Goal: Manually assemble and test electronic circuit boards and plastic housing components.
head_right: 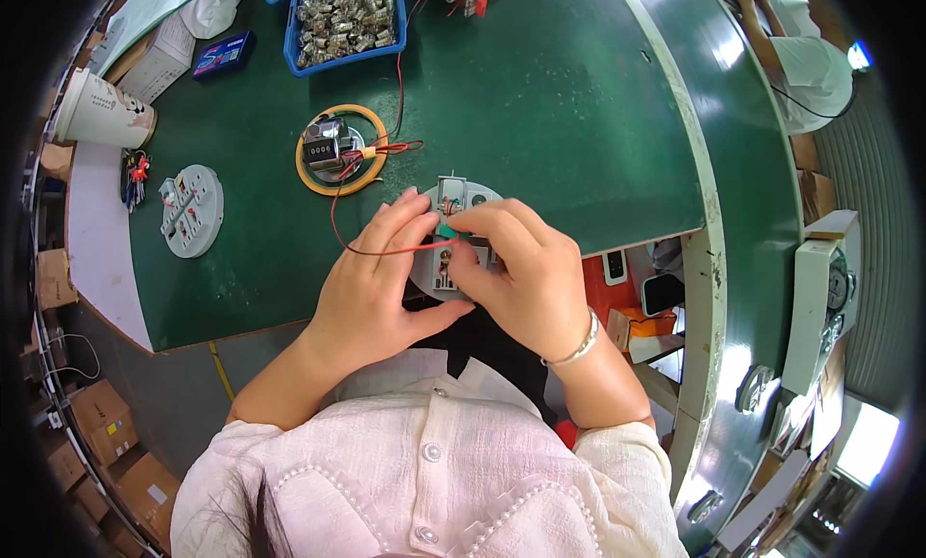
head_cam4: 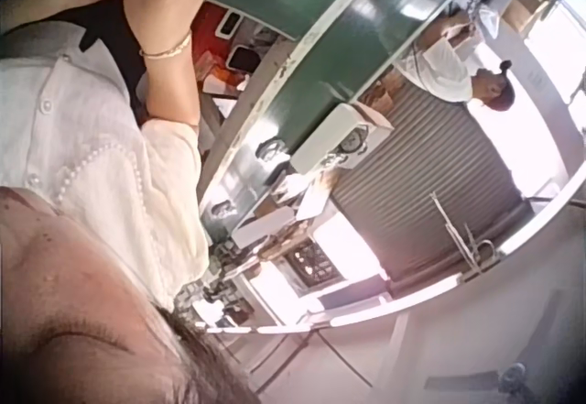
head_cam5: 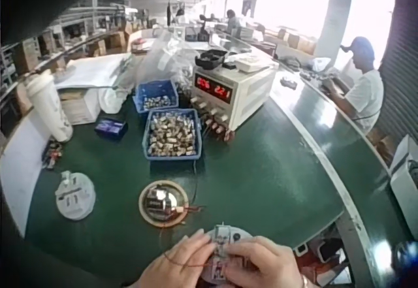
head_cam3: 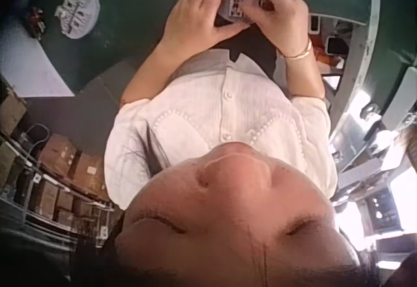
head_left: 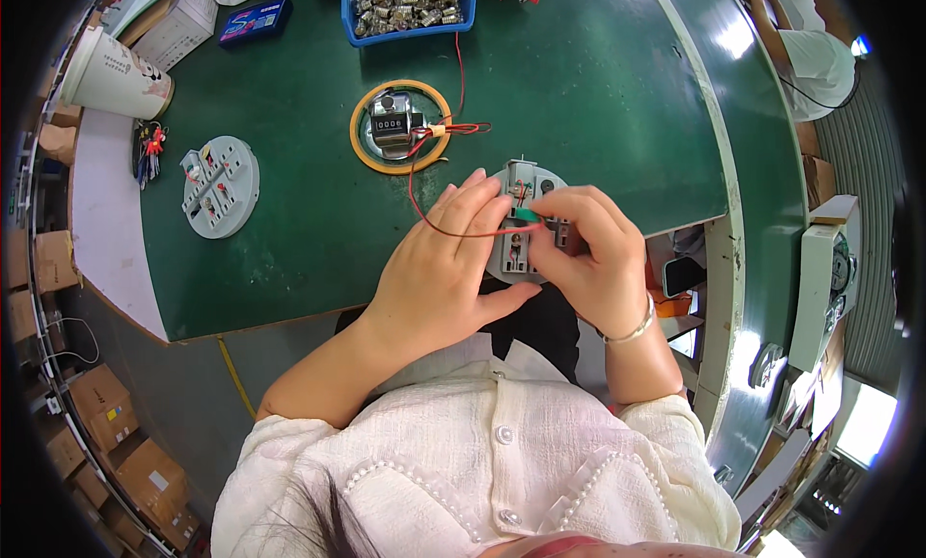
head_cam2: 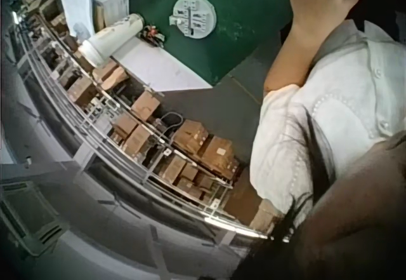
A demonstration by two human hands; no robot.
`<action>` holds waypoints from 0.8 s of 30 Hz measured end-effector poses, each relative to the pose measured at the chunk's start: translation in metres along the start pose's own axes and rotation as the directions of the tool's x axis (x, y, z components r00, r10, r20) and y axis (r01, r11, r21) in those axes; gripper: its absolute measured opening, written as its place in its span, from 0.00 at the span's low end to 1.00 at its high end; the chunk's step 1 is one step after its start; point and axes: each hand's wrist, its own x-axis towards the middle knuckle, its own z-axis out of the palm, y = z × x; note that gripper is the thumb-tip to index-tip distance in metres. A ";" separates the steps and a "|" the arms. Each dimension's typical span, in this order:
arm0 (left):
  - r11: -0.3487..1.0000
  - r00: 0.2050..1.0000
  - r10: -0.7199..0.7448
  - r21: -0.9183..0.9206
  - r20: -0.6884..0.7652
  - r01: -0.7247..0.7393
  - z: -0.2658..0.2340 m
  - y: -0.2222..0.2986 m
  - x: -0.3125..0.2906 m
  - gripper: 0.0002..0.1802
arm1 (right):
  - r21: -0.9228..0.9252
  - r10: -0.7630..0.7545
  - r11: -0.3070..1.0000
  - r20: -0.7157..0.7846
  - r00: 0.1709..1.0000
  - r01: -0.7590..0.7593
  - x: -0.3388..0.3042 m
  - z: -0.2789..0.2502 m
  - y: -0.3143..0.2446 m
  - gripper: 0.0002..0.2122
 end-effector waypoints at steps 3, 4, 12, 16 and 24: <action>1.000 1.000 0.000 -0.006 0.014 0.000 -0.001 -0.001 0.002 0.45 | 0.068 -0.015 0.998 -0.003 1.000 0.015 -0.011 -0.005 -0.007 0.13; 1.000 1.000 0.002 -0.007 0.022 -0.002 -0.001 -0.001 0.002 0.46 | 0.076 -0.012 0.997 0.039 0.999 0.009 -0.017 -0.004 -0.008 0.14; 0.999 0.999 -0.013 -0.039 0.038 0.015 0.000 -0.001 0.000 0.47 | 0.069 -0.037 0.997 0.120 0.992 0.029 -0.029 0.000 -0.006 0.15; 1.000 1.000 0.000 -0.029 0.026 0.001 0.001 -0.001 0.001 0.47 | 0.075 -0.027 0.997 0.108 0.994 0.019 -0.030 -0.006 -0.005 0.16; 1.000 1.000 -0.006 0.006 0.006 0.006 0.000 -0.001 0.001 0.46 | 0.091 0.076 0.992 0.082 0.994 -0.083 -0.042 -0.015 0.003 0.16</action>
